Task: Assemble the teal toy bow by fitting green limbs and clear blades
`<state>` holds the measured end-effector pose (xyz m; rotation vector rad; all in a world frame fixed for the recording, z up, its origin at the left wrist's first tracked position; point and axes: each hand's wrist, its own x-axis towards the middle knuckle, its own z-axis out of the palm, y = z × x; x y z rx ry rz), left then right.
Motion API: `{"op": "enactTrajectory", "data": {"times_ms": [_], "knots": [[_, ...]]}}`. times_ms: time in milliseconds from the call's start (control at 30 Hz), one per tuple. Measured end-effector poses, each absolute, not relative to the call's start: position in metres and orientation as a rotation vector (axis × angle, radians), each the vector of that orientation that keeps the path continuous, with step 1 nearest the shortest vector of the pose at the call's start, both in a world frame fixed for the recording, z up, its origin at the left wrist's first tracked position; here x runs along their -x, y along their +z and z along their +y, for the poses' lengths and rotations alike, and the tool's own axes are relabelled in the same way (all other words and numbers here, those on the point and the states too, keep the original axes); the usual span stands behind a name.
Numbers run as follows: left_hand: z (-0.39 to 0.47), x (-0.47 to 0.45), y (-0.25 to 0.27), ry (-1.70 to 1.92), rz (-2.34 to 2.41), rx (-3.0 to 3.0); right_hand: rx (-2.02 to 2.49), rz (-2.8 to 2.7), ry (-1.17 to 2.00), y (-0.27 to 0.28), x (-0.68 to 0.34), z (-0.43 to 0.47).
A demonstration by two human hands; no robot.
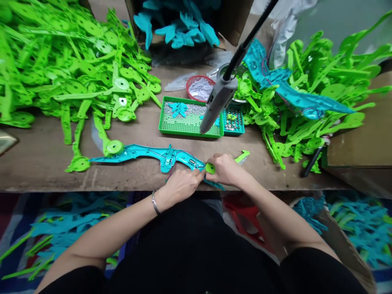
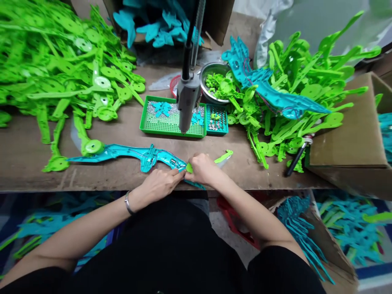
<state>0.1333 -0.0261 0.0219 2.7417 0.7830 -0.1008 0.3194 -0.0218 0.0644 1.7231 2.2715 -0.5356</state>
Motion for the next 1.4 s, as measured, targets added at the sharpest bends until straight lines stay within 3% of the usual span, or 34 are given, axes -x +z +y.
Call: {"op": "enactTrajectory", "data": {"times_ms": [467, 1000, 1400], "knots": [[-0.026, -0.131, 0.014, -0.014, 0.709, -2.765, -1.756, 2.222, -0.553, 0.062, -0.319, -0.023], [-0.023, -0.130, 0.019, -0.129, 0.714, -2.731, -1.942, 2.290, -0.570, 0.063, -0.330, -0.039], [-0.021, -0.127, 0.016, -0.230, 0.769, -2.747, -1.829, 2.440, -0.722, 0.064, -0.351, -0.053]]}}
